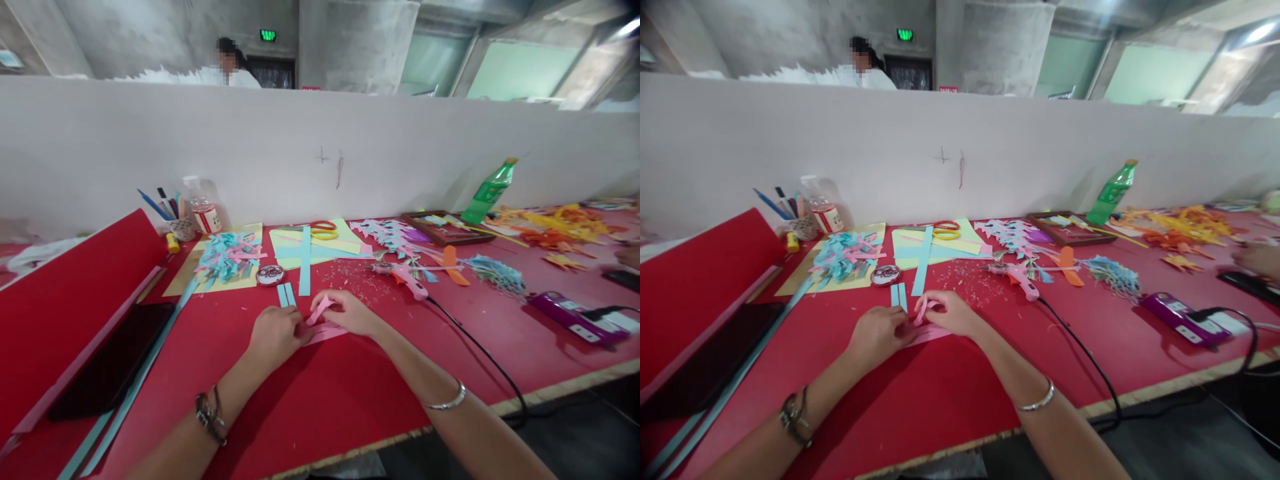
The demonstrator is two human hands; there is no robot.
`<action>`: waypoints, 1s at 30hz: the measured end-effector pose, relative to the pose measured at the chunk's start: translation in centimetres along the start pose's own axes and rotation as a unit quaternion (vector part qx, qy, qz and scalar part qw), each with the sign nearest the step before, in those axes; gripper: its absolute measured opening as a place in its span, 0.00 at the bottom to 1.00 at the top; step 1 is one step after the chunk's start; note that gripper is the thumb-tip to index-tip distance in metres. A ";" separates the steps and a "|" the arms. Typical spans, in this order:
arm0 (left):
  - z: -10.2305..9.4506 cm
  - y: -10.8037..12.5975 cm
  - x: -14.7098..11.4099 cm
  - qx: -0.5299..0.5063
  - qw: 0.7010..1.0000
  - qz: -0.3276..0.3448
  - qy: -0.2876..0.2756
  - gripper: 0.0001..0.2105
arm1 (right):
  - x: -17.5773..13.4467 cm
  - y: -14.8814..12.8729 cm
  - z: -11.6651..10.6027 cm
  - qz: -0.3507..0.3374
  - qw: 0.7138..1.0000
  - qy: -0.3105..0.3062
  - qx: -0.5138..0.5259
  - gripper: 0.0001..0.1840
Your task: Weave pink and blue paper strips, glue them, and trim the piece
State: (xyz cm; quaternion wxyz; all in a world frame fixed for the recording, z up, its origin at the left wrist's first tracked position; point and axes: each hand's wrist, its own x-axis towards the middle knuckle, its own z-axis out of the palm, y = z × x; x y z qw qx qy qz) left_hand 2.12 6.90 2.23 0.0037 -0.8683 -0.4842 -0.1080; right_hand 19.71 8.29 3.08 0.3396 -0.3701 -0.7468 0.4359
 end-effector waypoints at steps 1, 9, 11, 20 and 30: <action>0.0 0.0 0.0 0.005 1.000 -0.004 -0.002 0.18 | 0.0 -0.1 0.1 0.005 1.000 -0.001 0.008 0.11; 0.0 0.0 0.0 -0.008 1.000 -0.025 0.010 0.13 | 0.1 0.0 0.6 0.022 0.995 -0.011 0.094 0.09; 0.1 -0.1 0.0 -0.008 1.000 0.001 0.023 0.14 | 0.2 0.1 0.7 0.019 0.994 -0.011 0.110 0.07; 0.1 -0.5 0.0 -0.029 0.999 0.005 0.043 0.16 | -0.2 0.5 -1.0 -0.006 0.997 0.050 -0.052 0.12; 0.2 -0.6 0.1 -0.043 0.998 -0.015 0.045 0.17 | -0.9 0.9 -1.3 -0.017 0.940 -0.137 -0.312 0.23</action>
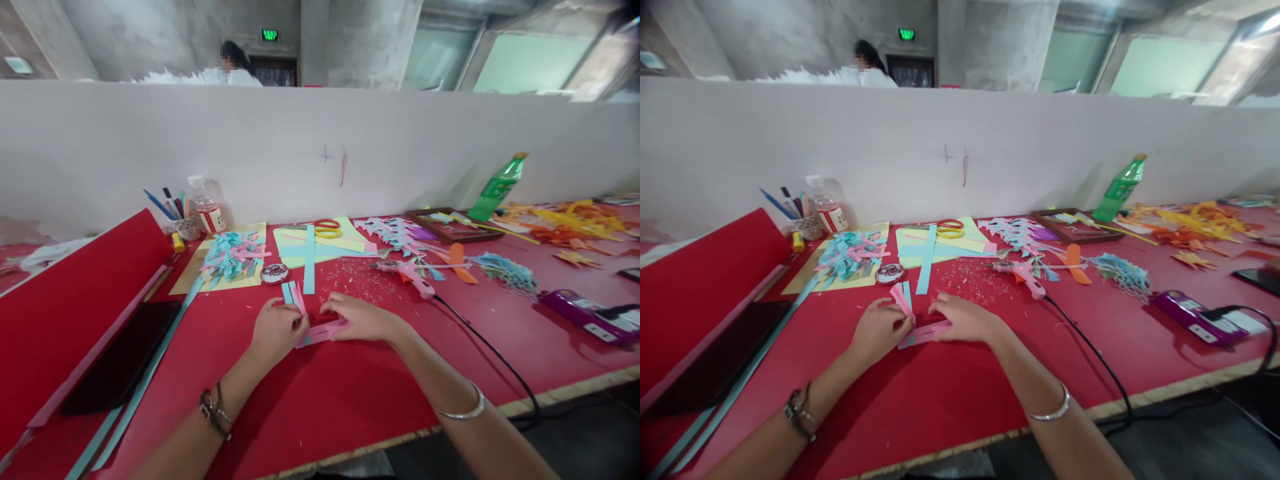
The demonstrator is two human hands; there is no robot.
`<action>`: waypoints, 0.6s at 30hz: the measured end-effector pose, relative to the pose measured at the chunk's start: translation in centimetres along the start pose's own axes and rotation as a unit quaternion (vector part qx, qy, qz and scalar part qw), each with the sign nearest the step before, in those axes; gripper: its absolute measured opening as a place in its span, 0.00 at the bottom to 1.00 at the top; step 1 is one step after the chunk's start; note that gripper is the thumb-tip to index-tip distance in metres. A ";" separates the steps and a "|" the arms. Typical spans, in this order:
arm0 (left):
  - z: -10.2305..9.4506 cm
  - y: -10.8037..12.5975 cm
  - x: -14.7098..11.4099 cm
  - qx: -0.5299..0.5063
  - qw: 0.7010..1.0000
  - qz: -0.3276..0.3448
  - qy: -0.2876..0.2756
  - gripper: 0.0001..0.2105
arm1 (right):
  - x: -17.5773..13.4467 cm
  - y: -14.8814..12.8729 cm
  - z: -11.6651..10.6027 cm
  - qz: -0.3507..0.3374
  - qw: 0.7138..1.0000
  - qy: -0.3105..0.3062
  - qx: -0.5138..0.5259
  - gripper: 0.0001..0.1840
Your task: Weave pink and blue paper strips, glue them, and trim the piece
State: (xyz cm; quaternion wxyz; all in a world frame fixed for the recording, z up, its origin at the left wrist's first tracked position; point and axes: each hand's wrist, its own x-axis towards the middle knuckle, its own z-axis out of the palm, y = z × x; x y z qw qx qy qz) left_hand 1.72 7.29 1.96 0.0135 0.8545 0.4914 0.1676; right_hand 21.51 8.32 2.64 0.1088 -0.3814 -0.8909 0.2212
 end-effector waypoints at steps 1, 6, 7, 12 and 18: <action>0.0 0.0 0.0 0.002 1.000 0.002 0.000 0.17 | 0.1 0.1 0.1 -0.002 1.000 0.000 0.004 0.21; 0.0 0.0 0.0 0.016 1.000 0.004 -0.008 0.17 | 0.2 0.3 -0.1 -0.009 1.000 0.013 0.012 0.11; 0.0 0.0 0.0 0.017 1.000 0.004 -0.008 0.17 | 0.2 0.4 -0.2 -0.002 1.000 0.012 0.013 0.08; 0.0 0.1 0.0 0.008 1.000 0.006 -0.002 0.17 | 0.2 0.5 -0.6 0.011 0.998 0.033 0.044 0.05; 0.0 0.1 -0.1 0.003 1.000 0.012 0.002 0.16 | 0.1 0.2 -1.1 0.072 0.984 0.091 0.133 0.11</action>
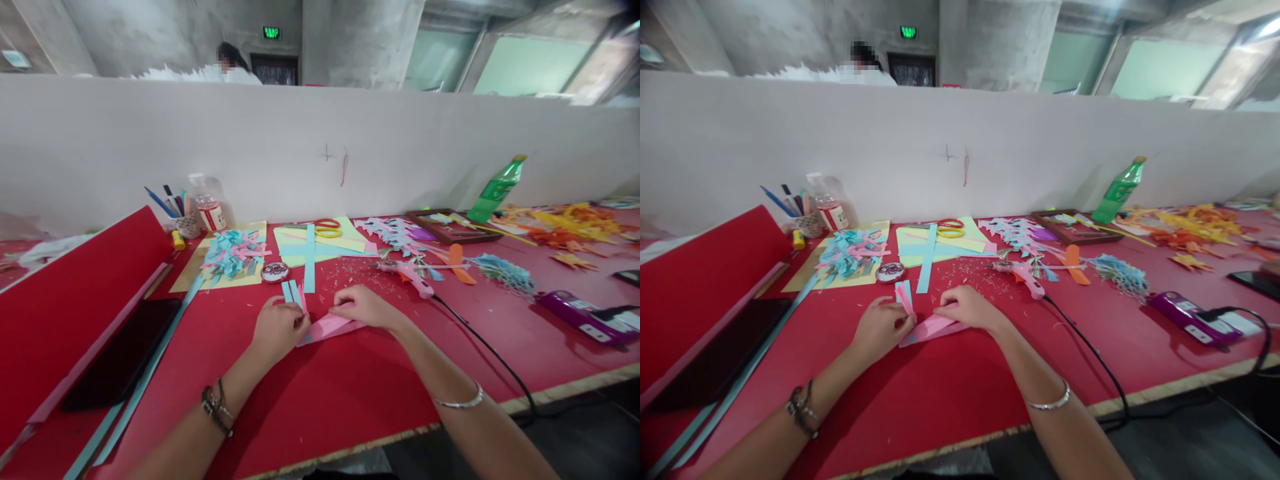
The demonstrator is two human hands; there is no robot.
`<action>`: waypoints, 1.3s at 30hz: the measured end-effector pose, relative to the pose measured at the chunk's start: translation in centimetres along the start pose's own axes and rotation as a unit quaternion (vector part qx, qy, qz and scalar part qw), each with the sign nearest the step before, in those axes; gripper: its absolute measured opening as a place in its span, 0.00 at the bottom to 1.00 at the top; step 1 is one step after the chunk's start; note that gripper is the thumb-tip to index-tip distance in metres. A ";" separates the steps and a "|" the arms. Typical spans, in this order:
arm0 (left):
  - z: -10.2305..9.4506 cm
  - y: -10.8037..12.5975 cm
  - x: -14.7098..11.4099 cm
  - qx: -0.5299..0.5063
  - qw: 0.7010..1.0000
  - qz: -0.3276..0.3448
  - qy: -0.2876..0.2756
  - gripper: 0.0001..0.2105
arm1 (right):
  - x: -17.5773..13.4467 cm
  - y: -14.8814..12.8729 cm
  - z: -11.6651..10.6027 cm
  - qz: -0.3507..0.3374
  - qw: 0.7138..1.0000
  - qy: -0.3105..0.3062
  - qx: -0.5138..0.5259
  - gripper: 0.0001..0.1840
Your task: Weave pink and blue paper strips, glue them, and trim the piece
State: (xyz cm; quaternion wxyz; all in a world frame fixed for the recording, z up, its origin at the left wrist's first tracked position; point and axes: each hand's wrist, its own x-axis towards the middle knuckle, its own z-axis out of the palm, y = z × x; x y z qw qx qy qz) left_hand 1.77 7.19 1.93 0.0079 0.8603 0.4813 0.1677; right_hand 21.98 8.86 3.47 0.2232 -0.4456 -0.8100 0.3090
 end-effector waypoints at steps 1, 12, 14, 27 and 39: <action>0.0 0.0 0.0 -0.002 1.000 -0.001 -0.001 0.16 | 0.0 0.0 -0.2 0.005 1.000 0.008 0.010 0.11; 0.0 0.0 0.2 -0.001 1.000 -0.007 -0.006 0.17 | 0.1 0.1 -0.6 0.042 0.999 -0.003 0.012 0.13; -0.1 0.0 0.2 -0.001 1.000 -0.008 -0.008 0.16 | 0.1 0.1 -0.5 0.024 0.999 0.018 0.013 0.12; -0.1 0.0 0.1 0.006 1.000 -0.002 -0.009 0.16 | 0.1 0.7 -0.2 -0.007 0.990 0.082 -0.117 0.09; 0.3 -0.1 0.0 0.029 0.999 0.017 0.008 0.13 | 1.2 -1.1 4.3 -0.070 0.991 0.089 0.067 0.14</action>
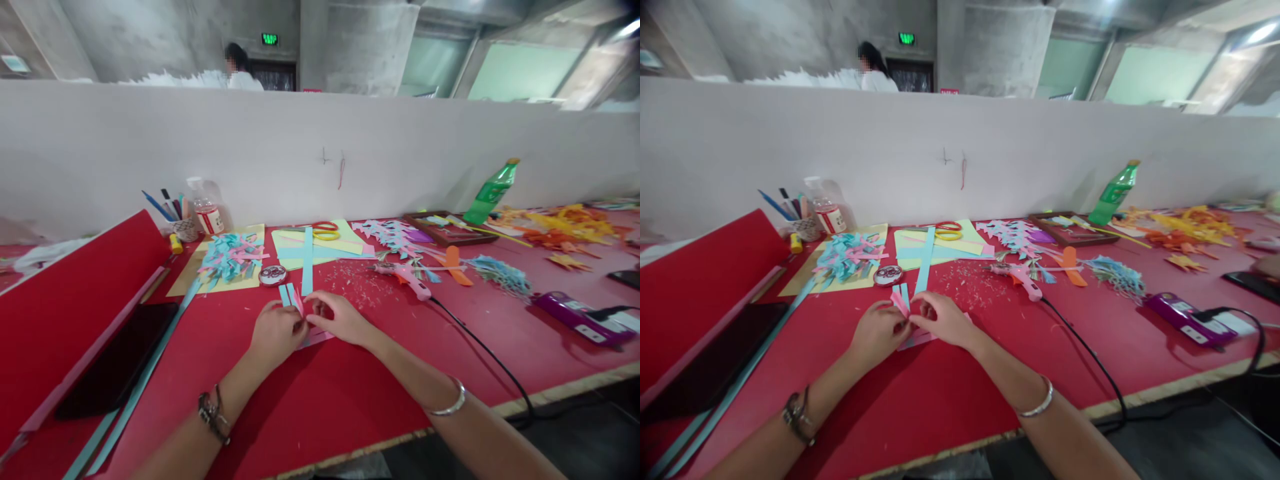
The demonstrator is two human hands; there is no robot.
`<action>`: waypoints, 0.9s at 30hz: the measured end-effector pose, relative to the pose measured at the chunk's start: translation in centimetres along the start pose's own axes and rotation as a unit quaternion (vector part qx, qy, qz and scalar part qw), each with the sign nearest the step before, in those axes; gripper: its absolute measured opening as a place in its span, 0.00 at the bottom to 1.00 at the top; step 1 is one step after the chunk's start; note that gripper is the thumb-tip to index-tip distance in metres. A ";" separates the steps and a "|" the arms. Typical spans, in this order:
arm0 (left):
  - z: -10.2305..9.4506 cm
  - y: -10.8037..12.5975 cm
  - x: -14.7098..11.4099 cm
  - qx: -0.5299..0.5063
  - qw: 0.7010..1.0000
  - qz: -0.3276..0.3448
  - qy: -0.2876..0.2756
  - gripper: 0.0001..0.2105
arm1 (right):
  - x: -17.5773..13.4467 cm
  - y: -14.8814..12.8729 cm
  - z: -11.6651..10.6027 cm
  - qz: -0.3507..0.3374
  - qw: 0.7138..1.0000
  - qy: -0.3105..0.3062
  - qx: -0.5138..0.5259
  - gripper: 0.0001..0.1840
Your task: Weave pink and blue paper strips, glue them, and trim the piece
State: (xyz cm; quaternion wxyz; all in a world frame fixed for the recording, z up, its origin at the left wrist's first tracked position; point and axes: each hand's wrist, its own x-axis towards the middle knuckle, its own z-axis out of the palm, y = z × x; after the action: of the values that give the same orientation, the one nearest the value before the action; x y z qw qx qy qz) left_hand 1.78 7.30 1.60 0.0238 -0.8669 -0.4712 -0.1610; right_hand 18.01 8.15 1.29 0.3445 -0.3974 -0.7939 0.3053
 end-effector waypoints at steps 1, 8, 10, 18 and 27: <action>0.0 0.0 0.0 0.000 1.000 0.002 0.004 0.13 | 0.0 -0.1 -0.2 -0.006 1.000 0.001 0.001 0.11; -0.7 0.3 0.0 -0.017 1.000 0.001 -0.008 0.11 | 0.1 0.1 -0.8 0.024 0.998 0.052 0.022 0.06; -0.8 0.2 0.0 -0.026 0.999 0.000 -0.022 0.10 | 0.2 0.6 -1.0 0.067 0.991 0.118 0.014 0.09; -0.6 -0.7 -0.2 -0.050 0.997 0.006 -0.066 0.10 | 0.4 1.4 -2.7 0.109 0.920 0.375 -0.023 0.20; -0.8 -1.2 -0.1 -0.099 0.991 0.016 -0.089 0.09 | 0.0 0.1 -2.4 0.023 0.961 0.250 -0.113 0.10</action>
State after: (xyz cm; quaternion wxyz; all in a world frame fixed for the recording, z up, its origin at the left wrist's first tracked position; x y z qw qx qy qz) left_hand 0.51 7.71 2.21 -0.1011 -0.8833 -0.4393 -0.1287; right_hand 19.96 8.70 2.60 0.4780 -0.5154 -0.7023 0.1121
